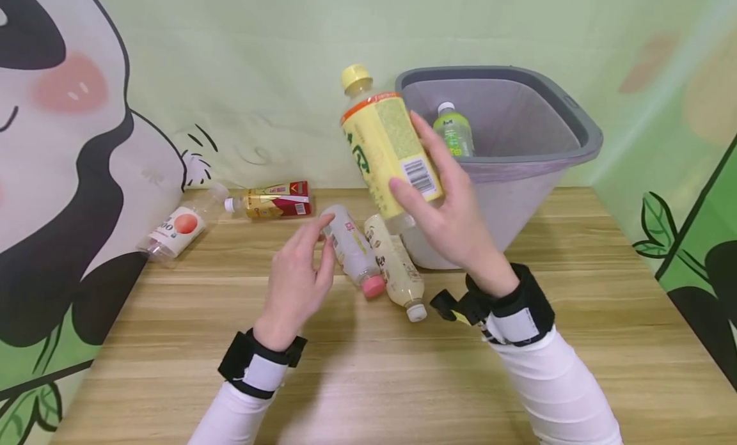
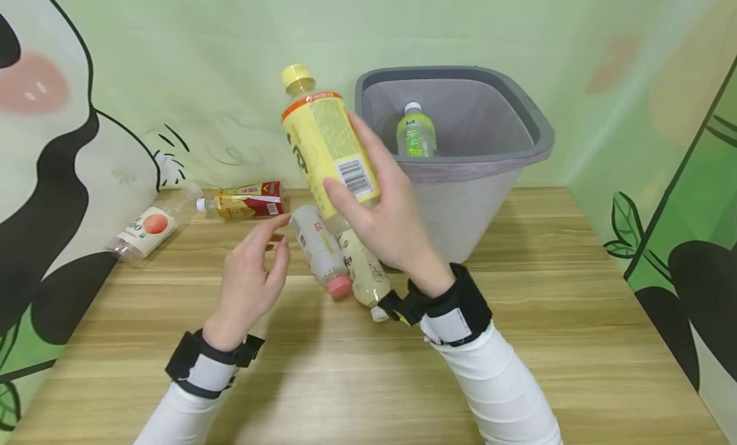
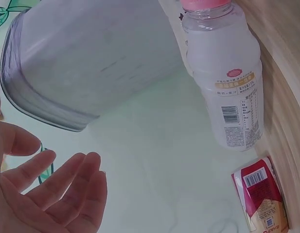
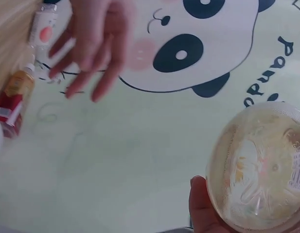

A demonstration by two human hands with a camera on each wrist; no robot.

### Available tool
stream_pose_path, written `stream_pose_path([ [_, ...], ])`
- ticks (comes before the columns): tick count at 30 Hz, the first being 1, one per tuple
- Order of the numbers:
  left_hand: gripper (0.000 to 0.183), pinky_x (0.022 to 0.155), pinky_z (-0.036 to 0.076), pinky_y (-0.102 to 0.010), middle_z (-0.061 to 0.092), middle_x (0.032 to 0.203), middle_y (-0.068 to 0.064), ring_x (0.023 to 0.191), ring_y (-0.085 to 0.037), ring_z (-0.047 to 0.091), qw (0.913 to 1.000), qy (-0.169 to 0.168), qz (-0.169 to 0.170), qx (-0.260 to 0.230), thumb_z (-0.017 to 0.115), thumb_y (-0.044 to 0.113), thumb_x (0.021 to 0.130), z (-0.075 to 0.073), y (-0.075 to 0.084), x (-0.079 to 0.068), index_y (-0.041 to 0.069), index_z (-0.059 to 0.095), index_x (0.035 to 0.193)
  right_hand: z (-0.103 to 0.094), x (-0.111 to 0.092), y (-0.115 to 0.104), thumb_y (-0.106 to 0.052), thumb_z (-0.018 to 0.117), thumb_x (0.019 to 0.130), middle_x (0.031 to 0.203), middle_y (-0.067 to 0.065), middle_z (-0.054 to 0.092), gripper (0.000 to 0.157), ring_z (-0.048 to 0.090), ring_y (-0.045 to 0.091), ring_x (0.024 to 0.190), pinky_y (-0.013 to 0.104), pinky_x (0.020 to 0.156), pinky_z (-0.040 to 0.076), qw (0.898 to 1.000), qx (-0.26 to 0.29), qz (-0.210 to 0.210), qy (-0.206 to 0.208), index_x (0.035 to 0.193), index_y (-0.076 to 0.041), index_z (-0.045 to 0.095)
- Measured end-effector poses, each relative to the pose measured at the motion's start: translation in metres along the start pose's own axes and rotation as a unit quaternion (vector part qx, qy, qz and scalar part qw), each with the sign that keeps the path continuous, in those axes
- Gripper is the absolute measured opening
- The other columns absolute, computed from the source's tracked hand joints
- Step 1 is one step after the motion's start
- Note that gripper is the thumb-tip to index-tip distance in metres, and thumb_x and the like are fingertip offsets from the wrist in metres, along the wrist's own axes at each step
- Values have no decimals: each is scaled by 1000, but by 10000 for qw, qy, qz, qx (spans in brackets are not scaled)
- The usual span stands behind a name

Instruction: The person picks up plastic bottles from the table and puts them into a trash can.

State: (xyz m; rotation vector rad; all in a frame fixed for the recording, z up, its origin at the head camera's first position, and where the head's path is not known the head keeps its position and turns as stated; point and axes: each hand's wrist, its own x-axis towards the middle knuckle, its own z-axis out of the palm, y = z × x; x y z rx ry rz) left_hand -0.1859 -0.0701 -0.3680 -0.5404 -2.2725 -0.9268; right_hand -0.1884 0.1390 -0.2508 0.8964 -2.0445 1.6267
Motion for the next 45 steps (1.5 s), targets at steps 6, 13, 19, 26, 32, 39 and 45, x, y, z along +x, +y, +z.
stream_pose_path([
  [6, 34, 59, 51, -36, 64, 106, -12, 83, -23, 62, 10000, 13, -10, -21, 54, 10, 90, -1, -1, -1, 4, 57, 123, -26, 26, -17, -7, 55, 89, 123, 15, 52, 65, 60, 27, 91, 27, 64, 57, 9986, -157, 66, 500, 148, -10, 28],
  [13, 32, 70, 54, -40, 63, 114, -13, 89, -24, 62, 10000, -35, -83, -14, 55, 9, 89, 0, -4, -4, 3, 59, 119, -54, 46, -21, -24, 60, 89, 128, 6, 52, 55, 59, 20, 87, 23, 63, 54, 9799, -1395, 946, 1064, 141, -18, 43],
  [19, 31, 72, 54, -40, 63, 113, -12, 90, -26, 62, 9998, -73, -179, 39, 58, 7, 86, 0, -5, -5, 3, 61, 117, -68, 52, -13, -39, 62, 84, 122, 5, 59, 53, 53, 16, 93, 25, 67, 44, 9376, -2841, 1389, 1446, 131, -16, 55],
  [26, 30, 71, 54, -40, 64, 114, -13, 91, -26, 63, 9999, -23, -152, 66, 58, 8, 86, 1, -7, -6, 3, 62, 116, -79, 55, -7, -49, 60, 81, 114, 6, 60, 58, 51, 20, 91, 33, 65, 40, 8938, -3817, 1922, 1358, 129, -18, 56],
  [32, 29, 74, 54, -39, 64, 114, -11, 93, -24, 62, 9998, -32, -177, 122, 60, 8, 86, 2, -9, -6, 3, 63, 114, -81, 60, -3, -52, 58, 81, 119, 9, 58, 61, 51, 27, 95, 37, 66, 41, 8776, -4075, 2325, 982, 132, -18, 53],
  [39, 26, 78, 54, -42, 63, 117, -12, 101, -26, 62, 9996, -64, -255, 90, 60, 7, 85, 2, -9, -7, 3, 64, 111, -76, 66, 3, -51, 60, 81, 121, 14, 58, 62, 51, 31, 102, 45, 78, 40, 8777, -4239, 2133, 670, 127, -10, 55],
  [45, 25, 81, 53, -43, 62, 119, -13, 104, -26, 61, 9995, -88, -284, 78, 58, 11, 88, 2, -9, -7, 3, 65, 110, -72, 69, 5, -52, 63, 81, 129, 15, 54, 65, 48, 35, 114, 55, 90, 40, 8735, -4313, 2225, 378, 129, -10, 52],
])
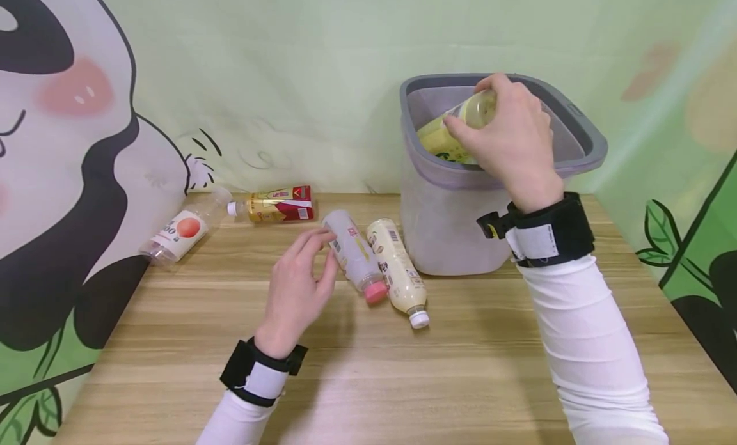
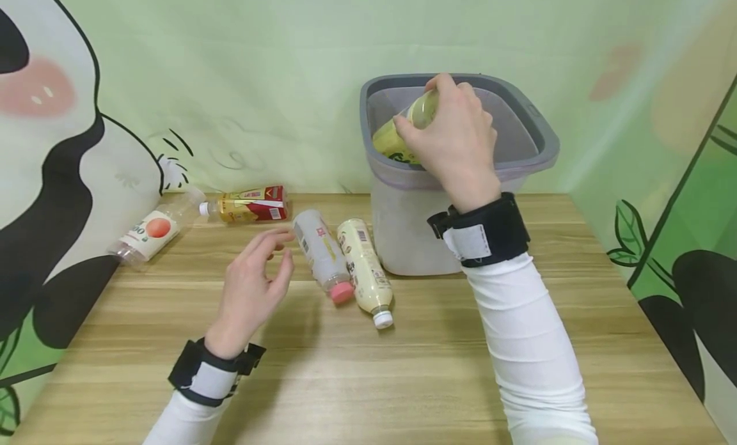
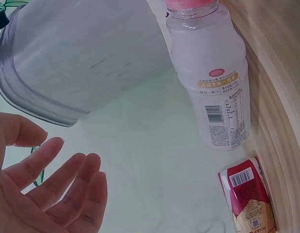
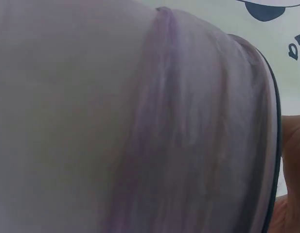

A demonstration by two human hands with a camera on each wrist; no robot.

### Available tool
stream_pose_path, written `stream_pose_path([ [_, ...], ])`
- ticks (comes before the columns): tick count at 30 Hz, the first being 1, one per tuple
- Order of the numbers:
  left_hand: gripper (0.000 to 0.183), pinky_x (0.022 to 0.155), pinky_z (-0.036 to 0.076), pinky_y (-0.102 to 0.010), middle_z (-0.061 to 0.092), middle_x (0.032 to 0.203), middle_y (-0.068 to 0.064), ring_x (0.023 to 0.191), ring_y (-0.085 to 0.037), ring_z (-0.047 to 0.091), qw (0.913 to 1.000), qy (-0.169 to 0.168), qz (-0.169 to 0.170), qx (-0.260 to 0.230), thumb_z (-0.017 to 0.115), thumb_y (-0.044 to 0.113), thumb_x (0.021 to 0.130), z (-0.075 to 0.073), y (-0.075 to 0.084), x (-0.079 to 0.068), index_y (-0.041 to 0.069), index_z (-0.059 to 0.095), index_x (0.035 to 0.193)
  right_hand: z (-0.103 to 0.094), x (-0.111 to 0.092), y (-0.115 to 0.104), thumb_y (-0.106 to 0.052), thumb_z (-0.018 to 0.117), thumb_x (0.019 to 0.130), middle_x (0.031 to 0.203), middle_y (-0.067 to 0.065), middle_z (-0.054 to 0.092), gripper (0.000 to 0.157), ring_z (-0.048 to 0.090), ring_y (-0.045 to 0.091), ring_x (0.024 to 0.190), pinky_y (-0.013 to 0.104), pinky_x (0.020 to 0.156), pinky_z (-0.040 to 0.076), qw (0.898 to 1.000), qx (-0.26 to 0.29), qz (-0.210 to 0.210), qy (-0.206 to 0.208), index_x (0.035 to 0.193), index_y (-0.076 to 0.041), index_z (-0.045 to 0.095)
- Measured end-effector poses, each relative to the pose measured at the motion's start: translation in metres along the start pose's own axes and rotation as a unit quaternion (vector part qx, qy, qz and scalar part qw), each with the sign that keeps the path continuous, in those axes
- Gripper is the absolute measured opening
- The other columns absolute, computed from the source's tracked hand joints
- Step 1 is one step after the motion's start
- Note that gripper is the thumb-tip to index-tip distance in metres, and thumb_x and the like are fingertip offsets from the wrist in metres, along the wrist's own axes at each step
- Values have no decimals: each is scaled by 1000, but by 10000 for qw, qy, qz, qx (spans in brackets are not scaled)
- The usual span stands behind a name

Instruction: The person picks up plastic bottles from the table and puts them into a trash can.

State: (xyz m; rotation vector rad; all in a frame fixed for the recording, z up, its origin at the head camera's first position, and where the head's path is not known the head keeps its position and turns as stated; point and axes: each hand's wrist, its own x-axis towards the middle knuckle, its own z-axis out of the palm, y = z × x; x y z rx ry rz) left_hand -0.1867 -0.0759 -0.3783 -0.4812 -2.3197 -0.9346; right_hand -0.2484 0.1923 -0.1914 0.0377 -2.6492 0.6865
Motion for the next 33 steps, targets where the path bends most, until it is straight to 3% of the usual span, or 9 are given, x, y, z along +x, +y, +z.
stream_pose_path([
  [8, 24, 79, 54, -44, 62, 118, -13, 102, -27, 61, 10000, 14, 22, 32, 60, 9, 86, 0, -1, 0, 3, 66, 108, -1, -1, 2, -41, 65, 82, 128, 18, 49, 58, 48, 40, 112, 57, 87, 43, 9987, -265, 218, 376, 130, -11, 51],
  [15, 23, 76, 54, -43, 62, 119, -14, 101, -27, 62, 10000, 6, 35, 39, 60, 9, 86, 0, -1, 0, 3, 66, 108, -3, 2, 2, -35, 67, 83, 130, 13, 45, 53, 43, 34, 117, 55, 86, 43, 9946, -328, 432, 888, 130, -15, 52],
  [25, 23, 77, 54, -43, 62, 119, -13, 101, -27, 61, 10000, -20, 50, 67, 60, 8, 86, 2, -2, -1, 3, 66, 108, 4, 2, 3, -44, 68, 80, 122, 15, 51, 57, 50, 32, 110, 49, 88, 44, 9911, 202, -99, 1309, 126, -13, 55],
  [30, 22, 75, 54, -43, 62, 118, -13, 101, -27, 62, 10000, -3, 57, 57, 60, 8, 86, 2, -2, -1, 3, 66, 107, 6, 0, 2, -47, 65, 84, 132, 15, 46, 64, 44, 32, 119, 49, 97, 39, 9955, 466, -511, 646, 134, -10, 49],
  [33, 22, 75, 54, -43, 62, 118, -13, 101, -27, 61, 10000, 9, 54, 79, 59, 9, 86, 2, -3, -1, 3, 66, 107, 6, -2, 0, -46, 55, 91, 132, 15, 49, 56, 47, 32, 119, 49, 97, 39, 9951, 642, -634, 398, 133, -9, 52],
])
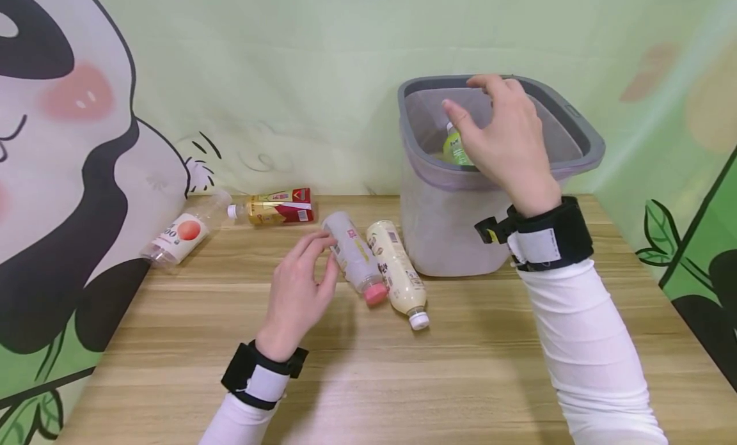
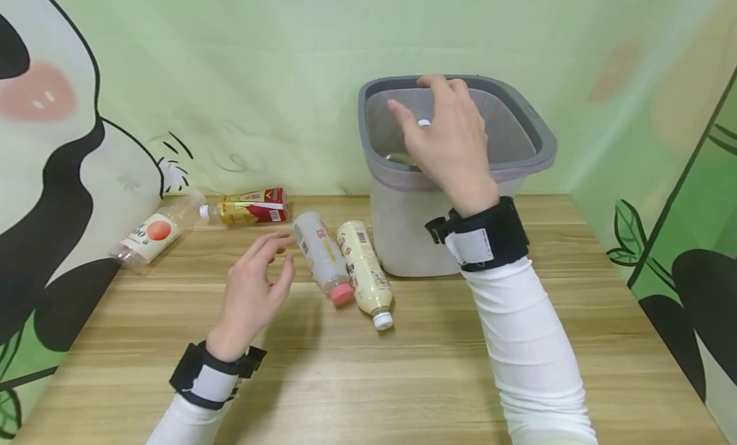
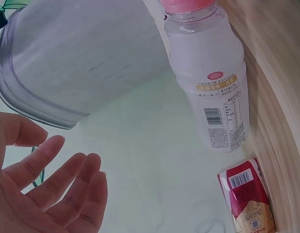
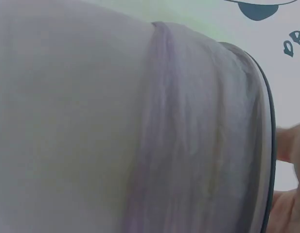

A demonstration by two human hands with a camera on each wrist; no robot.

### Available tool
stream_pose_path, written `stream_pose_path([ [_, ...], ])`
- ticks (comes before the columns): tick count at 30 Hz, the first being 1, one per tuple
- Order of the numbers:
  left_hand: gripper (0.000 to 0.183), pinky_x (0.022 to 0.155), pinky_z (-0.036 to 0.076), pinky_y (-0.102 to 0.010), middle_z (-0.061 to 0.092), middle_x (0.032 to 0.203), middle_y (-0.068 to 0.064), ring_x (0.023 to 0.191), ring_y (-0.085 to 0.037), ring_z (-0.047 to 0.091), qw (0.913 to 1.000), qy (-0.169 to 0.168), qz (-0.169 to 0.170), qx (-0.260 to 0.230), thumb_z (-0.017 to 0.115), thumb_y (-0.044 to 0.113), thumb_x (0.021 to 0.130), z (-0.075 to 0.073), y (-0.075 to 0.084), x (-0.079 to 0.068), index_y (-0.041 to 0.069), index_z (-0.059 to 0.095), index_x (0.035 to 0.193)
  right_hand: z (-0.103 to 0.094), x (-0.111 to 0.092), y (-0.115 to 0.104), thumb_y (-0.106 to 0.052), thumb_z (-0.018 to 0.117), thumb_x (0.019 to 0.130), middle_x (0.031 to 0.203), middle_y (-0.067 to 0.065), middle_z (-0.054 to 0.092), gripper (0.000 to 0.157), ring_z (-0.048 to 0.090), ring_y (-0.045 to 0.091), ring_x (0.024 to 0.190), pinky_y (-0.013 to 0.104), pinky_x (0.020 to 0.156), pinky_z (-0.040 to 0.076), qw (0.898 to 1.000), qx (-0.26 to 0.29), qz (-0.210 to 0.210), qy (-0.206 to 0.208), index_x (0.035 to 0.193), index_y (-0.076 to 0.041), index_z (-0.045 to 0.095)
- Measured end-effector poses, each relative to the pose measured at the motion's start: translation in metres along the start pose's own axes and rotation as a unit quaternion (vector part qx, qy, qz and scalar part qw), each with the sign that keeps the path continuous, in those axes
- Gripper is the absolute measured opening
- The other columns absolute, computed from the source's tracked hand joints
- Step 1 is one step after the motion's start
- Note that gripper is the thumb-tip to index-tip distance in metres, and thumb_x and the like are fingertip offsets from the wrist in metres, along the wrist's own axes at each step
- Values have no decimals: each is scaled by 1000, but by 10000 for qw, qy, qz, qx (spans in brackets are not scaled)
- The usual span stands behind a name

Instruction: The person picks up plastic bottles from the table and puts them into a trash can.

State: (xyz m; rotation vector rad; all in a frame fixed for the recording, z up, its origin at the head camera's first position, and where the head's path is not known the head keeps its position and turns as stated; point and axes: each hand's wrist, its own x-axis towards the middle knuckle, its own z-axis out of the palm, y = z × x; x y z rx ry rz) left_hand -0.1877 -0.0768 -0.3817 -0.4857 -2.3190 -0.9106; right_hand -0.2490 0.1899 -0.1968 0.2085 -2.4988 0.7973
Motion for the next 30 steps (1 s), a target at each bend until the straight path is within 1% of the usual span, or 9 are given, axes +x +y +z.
stream_pose_path([
  [4, 23, 76, 54, -43, 62, 119, -13, 102, -27, 61, 10000, 23, -6, 25, 60, 8, 86, -1, -1, 0, 4, 66, 107, -1, 1, -2, -38, 45, 96, 119, 12, 60, 42, 56, 27, 105, 45, 89, 44, 9994, 137, -52, 326, 118, -7, 62],
  [10, 22, 77, 54, -43, 62, 119, -13, 102, -27, 61, 10000, 28, -45, 36, 59, 9, 87, -3, -3, 0, 4, 66, 107, 2, -3, -2, -27, 42, 96, 109, 11, 65, 36, 62, 24, 94, 41, 84, 49, 9992, 266, -52, 310, 110, -4, 64],
  [13, 23, 78, 54, -43, 62, 118, -14, 102, -28, 61, 10000, 46, -67, 40, 57, 11, 88, -6, -5, 0, 3, 66, 107, 6, -11, -1, -24, 43, 95, 104, 11, 66, 33, 63, 22, 87, 39, 81, 52, 9973, 447, -261, 524, 106, -4, 66],
  [16, 23, 77, 54, -43, 63, 117, -14, 100, -29, 62, 9999, 124, -41, 70, 57, 10, 87, -8, -9, -1, 2, 66, 108, 12, -20, -2, -19, 45, 93, 97, 10, 67, 28, 62, 19, 78, 36, 74, 54, 9909, 741, -690, 886, 99, -2, 67],
  [19, 24, 75, 54, -45, 63, 115, -15, 99, -30, 62, 9998, 175, 19, 120, 57, 10, 87, -11, -15, -1, 2, 66, 107, 18, -31, -5, -12, 49, 91, 91, 10, 67, 23, 59, 18, 71, 30, 66, 51, 9790, 1107, -1163, 1256, 94, 0, 68],
  [21, 23, 76, 54, -46, 64, 114, -16, 99, -31, 62, 9996, 173, 59, 203, 56, 9, 87, -12, -20, -1, 1, 66, 107, 22, -39, -7, -8, 51, 89, 87, 11, 67, 20, 57, 18, 67, 25, 61, 47, 9678, 1372, -1476, 1509, 92, 2, 68],
  [24, 23, 76, 53, -47, 64, 113, -16, 98, -32, 62, 9991, 138, 82, 395, 56, 9, 87, -15, -28, -1, 1, 66, 106, 30, -52, -12, -3, 53, 87, 81, 12, 66, 16, 53, 17, 62, 20, 56, 42, 9486, 1920, -1787, 1770, 89, 4, 67],
  [27, 22, 75, 53, -48, 64, 112, -16, 98, -33, 62, 9980, 116, 84, 610, 57, 9, 86, -19, -39, 0, 1, 66, 105, 40, -66, -16, 1, 52, 86, 77, 13, 64, 14, 50, 15, 61, 18, 54, 41, 9301, 2513, -1993, 1791, 89, 6, 65],
  [30, 22, 76, 52, -49, 64, 111, -16, 98, -33, 61, 9969, 87, 102, 779, 58, 8, 85, -25, -50, 2, 1, 66, 104, 53, -81, -18, 4, 51, 86, 77, 14, 63, 14, 52, 15, 64, 19, 55, 44, 9169, 3039, -1997, 1644, 90, 7, 64],
])
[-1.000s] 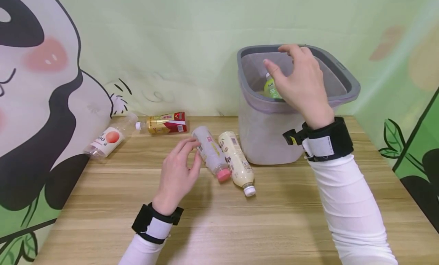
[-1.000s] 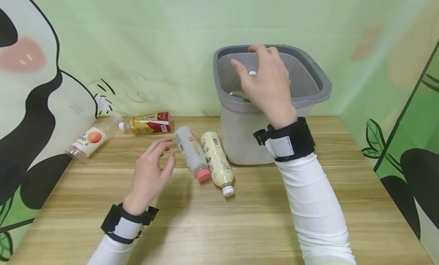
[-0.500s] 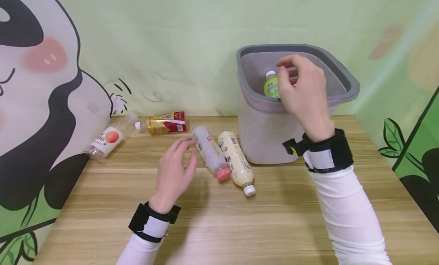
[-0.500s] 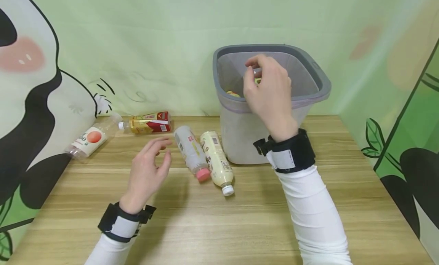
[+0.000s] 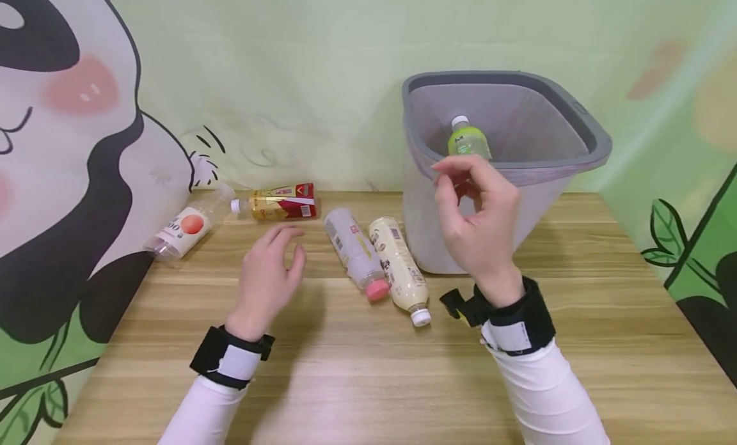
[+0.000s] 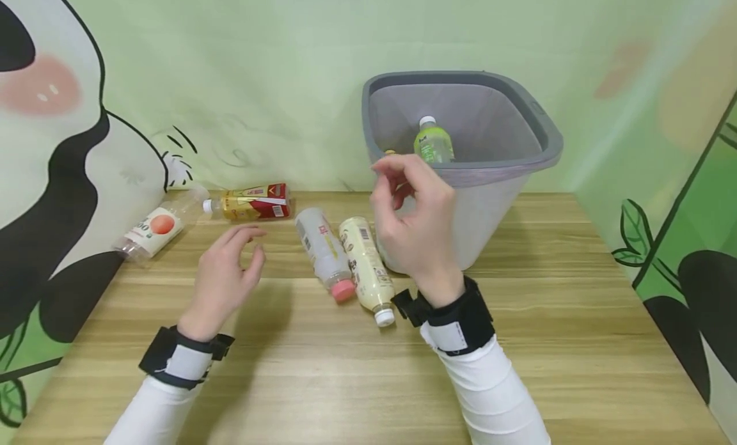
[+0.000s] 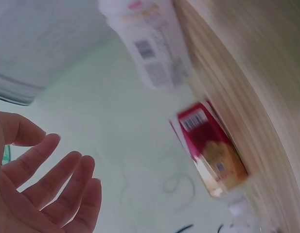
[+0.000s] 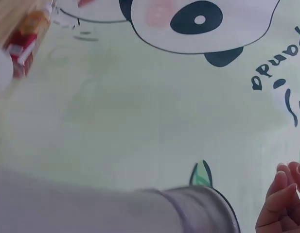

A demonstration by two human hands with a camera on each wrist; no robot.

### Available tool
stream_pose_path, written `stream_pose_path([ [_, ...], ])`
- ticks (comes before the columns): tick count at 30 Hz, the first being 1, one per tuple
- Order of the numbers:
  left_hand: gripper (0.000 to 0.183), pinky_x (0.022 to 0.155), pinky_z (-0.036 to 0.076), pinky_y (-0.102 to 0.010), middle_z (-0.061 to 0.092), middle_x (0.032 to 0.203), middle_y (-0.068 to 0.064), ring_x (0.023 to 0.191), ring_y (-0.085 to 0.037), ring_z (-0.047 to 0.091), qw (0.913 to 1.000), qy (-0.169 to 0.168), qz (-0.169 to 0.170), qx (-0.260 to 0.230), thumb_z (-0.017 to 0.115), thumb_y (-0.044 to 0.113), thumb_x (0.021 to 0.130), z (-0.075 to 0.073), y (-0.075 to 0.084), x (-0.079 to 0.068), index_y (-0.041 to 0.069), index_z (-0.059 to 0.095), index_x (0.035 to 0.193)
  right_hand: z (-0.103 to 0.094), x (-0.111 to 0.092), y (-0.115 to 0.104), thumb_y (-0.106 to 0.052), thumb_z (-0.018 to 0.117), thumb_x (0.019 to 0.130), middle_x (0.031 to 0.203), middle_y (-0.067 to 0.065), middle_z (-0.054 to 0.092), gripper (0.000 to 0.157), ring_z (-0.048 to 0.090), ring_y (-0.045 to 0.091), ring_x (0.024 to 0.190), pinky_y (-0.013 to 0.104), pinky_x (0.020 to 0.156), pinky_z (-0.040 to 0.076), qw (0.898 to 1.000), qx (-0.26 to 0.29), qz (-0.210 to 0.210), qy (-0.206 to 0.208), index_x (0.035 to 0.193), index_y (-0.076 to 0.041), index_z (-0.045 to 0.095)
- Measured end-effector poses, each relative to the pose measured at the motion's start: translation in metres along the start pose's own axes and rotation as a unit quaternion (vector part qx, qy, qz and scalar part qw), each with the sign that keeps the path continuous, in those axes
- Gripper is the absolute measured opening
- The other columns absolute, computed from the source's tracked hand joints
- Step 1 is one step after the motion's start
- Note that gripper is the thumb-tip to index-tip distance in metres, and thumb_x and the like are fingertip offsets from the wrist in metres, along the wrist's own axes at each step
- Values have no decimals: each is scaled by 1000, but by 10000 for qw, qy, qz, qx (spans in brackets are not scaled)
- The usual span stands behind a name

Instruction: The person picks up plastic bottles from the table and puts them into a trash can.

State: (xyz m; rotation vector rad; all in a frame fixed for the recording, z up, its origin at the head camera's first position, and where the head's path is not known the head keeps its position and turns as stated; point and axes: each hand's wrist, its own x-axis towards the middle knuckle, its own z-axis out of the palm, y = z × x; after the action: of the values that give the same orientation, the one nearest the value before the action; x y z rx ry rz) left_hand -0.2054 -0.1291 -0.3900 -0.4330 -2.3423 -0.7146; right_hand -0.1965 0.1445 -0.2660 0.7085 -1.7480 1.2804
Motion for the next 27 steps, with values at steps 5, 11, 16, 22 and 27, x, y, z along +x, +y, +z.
stream_pose_path([
  [5, 22, 77, 50, -52, 63, 110, -18, 97, -37, 59, 9995, -118, -3, 279, 58, 7, 84, -7, -23, 3, 0, 66, 104, 16, -29, 5, 9, 50, 85, 82, 16, 63, 14, 57, 22, 72, 21, 60, 48, 9954, 687, 674, 15, 93, 9, 62],
  [11, 23, 79, 47, -56, 62, 110, -20, 99, -40, 56, 9966, -331, -203, 724, 56, 8, 85, -16, -47, 5, -1, 64, 104, 35, -59, 14, 12, 49, 84, 92, 17, 62, 19, 58, 30, 81, 25, 68, 53, 9792, 1224, 1615, 60, 100, 9, 59],
  [16, 27, 77, 45, -60, 59, 115, -23, 99, -44, 54, 9925, -449, -346, 1083, 57, 8, 83, -21, -66, 6, -1, 62, 108, 48, -78, 19, 16, 49, 83, 104, 17, 61, 28, 59, 27, 92, 27, 76, 54, 9694, 1322, 2061, -156, 109, 8, 58],
  [22, 38, 84, 41, -61, 55, 121, -27, 105, -48, 50, 9874, -549, -374, 1434, 58, 10, 80, -26, -94, 10, -2, 57, 116, 58, -84, 9, 17, 49, 83, 114, 22, 58, 35, 58, 32, 102, 38, 87, 52, 9629, 1311, 2287, -581, 117, 12, 54],
  [27, 47, 96, 29, -64, 48, 128, -28, 115, -50, 41, 9785, -1029, -761, 1615, 59, 11, 80, -33, -117, 15, -1, 51, 125, 62, -80, -6, 16, 49, 82, 118, 26, 55, 37, 56, 37, 107, 46, 91, 50, 9614, 1260, 2298, -839, 118, 13, 52],
])
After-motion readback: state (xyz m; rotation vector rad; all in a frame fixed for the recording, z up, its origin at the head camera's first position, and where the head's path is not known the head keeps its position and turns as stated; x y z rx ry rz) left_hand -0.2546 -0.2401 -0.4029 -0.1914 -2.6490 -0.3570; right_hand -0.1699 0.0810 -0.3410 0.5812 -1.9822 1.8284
